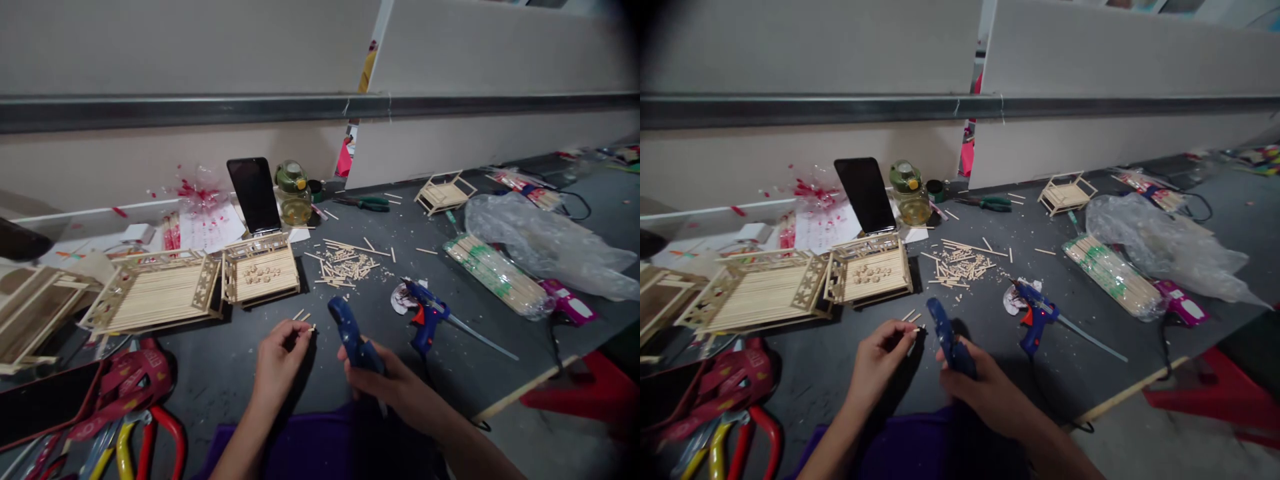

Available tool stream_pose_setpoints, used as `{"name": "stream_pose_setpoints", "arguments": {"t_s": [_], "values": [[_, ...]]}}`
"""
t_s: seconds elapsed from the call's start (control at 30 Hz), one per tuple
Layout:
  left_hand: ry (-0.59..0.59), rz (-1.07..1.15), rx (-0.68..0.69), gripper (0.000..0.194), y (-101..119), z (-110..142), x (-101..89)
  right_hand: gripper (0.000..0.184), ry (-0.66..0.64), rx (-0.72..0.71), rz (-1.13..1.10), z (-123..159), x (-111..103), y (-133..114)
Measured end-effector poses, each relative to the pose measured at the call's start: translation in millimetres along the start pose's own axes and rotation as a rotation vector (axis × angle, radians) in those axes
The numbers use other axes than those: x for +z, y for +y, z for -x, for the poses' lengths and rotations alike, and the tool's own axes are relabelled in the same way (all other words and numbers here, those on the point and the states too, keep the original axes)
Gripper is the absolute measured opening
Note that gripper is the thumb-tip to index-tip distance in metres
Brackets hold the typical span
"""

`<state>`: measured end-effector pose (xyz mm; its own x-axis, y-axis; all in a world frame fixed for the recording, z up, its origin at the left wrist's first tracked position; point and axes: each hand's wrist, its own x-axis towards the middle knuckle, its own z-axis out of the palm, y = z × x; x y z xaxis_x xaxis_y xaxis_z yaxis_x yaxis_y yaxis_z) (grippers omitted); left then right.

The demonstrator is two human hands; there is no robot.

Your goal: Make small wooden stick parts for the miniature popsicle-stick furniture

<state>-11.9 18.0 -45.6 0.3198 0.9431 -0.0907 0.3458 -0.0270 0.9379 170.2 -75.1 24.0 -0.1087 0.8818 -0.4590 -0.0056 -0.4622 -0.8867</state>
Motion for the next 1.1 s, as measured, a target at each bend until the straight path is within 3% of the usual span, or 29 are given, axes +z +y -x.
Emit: {"name": "stream_pose_setpoints", "arguments": {"t_s": [0.13, 0.3, 0.57, 0.83, 1.1], "values": [[0.001, -0.307, 0.207, 0.014, 0, 2, -0.8, 0.03, 0.107, -0.074, -0.231, -3, -5, 9], [-0.018, -0.503, 0.3, 0.013, -2, 3, 2.9, 0.036, 0.182, -0.196, -0.431, -22, 5, 34], [0.044, -0.565, 0.295, 0.015, 3, 1, -9.6, 0.03, 0.233, -0.282, -0.542, -31, 19, 48], [0.022, -0.735, 0.353, 0.023, 0, -3, 5.0, 0.029, 0.251, -0.309, -0.481, -16, 13, 52], [-0.054, -0.589, 0.351, 0.018, -3, -1, 2.4, 0.031, 0.246, -0.31, -0.466, -8, 14, 50]]}}
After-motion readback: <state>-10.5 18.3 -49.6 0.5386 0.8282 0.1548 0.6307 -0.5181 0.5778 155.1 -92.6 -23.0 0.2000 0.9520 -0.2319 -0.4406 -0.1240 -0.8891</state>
